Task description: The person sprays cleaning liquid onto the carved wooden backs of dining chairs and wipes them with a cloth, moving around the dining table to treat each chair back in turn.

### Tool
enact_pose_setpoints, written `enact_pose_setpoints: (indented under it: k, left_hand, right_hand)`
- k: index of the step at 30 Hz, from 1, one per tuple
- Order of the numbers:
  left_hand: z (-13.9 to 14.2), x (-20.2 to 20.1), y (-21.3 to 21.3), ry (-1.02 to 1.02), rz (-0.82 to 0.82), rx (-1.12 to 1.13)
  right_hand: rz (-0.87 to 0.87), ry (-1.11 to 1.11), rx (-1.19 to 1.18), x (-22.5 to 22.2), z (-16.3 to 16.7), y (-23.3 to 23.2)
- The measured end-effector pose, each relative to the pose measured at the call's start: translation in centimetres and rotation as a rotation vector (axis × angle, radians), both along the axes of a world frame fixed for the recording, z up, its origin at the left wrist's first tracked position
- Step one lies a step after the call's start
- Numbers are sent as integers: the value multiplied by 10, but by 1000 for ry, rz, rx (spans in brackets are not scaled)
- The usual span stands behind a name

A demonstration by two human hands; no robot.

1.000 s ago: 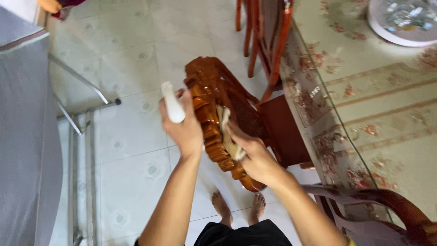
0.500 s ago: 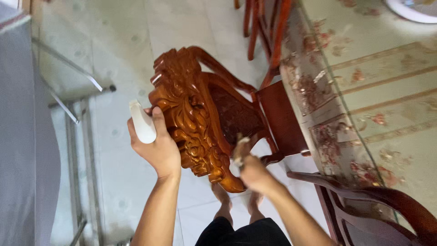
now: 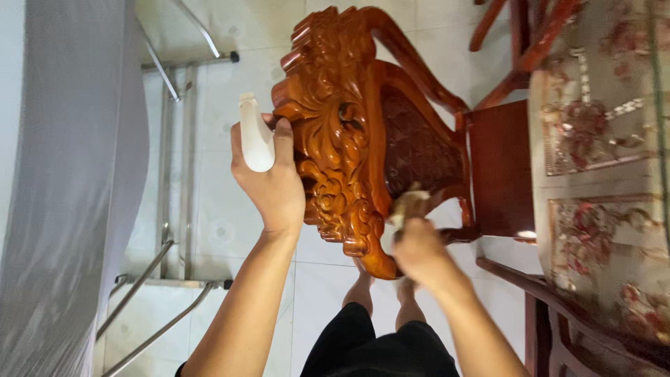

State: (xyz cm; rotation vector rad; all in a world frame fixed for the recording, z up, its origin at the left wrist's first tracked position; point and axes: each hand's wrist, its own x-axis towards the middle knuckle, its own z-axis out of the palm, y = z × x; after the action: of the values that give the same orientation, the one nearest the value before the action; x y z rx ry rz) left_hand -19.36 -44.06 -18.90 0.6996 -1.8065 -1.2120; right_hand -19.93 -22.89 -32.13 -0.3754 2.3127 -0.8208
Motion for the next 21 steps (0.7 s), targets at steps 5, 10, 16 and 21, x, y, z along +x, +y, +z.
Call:
enact_pose_setpoints:
  k: [5, 10, 16, 21]
  left_hand:
    - [-4, 2, -10, -24, 5, 21]
    - [-11, -2, -5, -54, -5, -25]
    - [-4, -1, -1, -68, -14, -60]
    - [10, -3, 9, 26, -44, -7]
  right_hand:
    - [-229, -191, 128, -70, -72, 12]
    - [-447, -299, -190, -111, -114, 31]
    - [-614, -378, -228, -112, -133, 39]
    - [-892, -464, -460, -91, -114, 40]
